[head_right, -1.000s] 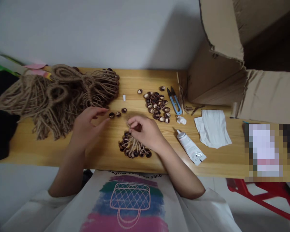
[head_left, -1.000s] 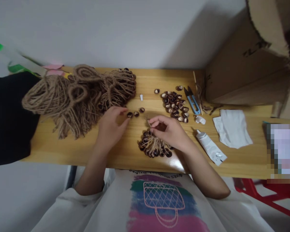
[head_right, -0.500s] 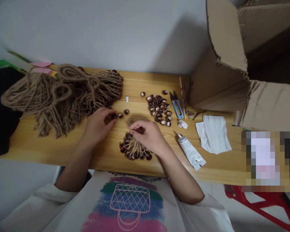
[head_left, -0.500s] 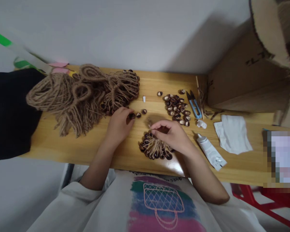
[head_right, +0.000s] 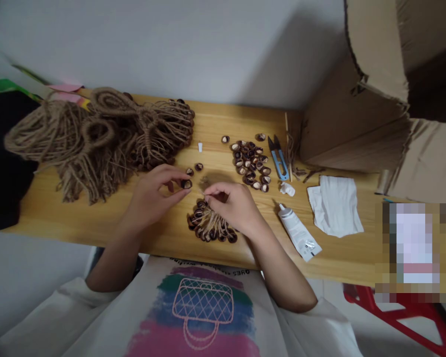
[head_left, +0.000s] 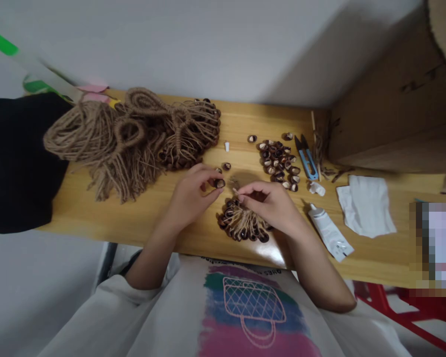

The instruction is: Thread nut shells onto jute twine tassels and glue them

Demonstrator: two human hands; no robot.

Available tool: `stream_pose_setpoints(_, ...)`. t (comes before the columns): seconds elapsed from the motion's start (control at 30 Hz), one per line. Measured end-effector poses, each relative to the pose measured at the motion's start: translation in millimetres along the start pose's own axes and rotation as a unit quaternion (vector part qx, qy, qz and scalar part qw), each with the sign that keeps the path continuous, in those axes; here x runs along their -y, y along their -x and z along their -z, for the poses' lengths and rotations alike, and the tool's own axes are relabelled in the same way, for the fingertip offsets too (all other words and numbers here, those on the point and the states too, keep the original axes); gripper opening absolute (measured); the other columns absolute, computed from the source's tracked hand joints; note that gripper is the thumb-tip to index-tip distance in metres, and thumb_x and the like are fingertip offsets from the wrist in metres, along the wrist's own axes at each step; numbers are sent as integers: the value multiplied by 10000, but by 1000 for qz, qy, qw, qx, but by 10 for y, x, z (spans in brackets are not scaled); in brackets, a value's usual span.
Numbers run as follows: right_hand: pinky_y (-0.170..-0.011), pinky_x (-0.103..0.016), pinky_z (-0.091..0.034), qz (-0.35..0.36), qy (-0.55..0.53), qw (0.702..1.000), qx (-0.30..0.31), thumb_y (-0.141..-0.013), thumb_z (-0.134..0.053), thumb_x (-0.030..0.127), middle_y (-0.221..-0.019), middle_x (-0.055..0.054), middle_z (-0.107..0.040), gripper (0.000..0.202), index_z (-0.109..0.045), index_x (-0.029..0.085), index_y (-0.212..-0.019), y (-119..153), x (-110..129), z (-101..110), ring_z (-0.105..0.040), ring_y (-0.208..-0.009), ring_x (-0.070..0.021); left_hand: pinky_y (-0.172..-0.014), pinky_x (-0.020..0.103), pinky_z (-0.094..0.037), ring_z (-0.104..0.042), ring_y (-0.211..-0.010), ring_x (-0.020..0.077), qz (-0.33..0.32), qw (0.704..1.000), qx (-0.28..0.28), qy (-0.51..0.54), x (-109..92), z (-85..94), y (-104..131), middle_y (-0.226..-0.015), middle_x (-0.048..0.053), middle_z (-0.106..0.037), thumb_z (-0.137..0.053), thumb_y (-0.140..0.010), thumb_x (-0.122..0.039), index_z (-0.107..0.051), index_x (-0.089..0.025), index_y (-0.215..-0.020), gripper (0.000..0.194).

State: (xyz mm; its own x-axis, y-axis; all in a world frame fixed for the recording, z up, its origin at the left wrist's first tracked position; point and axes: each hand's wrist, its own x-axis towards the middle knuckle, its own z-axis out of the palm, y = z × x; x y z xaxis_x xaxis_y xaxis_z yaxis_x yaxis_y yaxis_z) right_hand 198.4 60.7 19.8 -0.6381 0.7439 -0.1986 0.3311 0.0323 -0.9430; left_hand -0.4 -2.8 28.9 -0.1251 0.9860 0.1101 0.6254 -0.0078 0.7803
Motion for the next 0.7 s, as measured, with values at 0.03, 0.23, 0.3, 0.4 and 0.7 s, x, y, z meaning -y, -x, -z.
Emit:
stream_pose_setpoints(0.03,-666,-191,-431,1,5,1000,-2,-816,-606,280,-836,-19,-670,209,-726,138,-911,2,3,3,-595,-716,-77,-672,224,-496,-603,-758,132,-3,1000,-1,14,-8,-11,1,-926,32,-684,-703,-787,-195,-720,-187,-933,147)
stream_pose_setpoints(0.23,-663,-178,-432,40,30,999,-22,-828,-595,269,-834,-4,-672,188,-731,148,-879,16,15,6,-602,-725,-73,-612,182,-469,-597,-724,99,-31,998,-11,53,31,-90,9,-900,19,-685,-738,-773,-169,-710,-182,-925,154)
stream_pose_setpoints(0.3,-664,-172,-432,50,34,998,-23,-834,-591,259,-835,1,-671,181,-730,149,-875,22,17,6,-602,-731,-70,-610,176,-474,-592,-706,90,-47,997,-17,53,59,-117,15,-897,18,-679,-742,-773,-164,-708,-175,-926,157)
stream_pose_setpoints(0.4,-665,-168,-434,49,37,998,-21,-845,-588,263,-835,5,-667,183,-727,150,-883,32,20,4,-602,-730,-66,-597,170,-486,-590,-683,80,-63,996,-24,63,104,-156,24,-905,28,-671,-747,-772,-158,-707,-159,-924,157)
stream_pose_setpoints(0.7,-656,-170,-428,36,63,997,-25,-857,-594,278,-811,8,-651,179,-711,143,-875,38,9,-11,-585,-708,-62,-627,177,-514,-630,-740,96,-58,994,-14,93,143,-190,29,-937,40,-681,-751,-770,-157,-713,-158,-942,176)
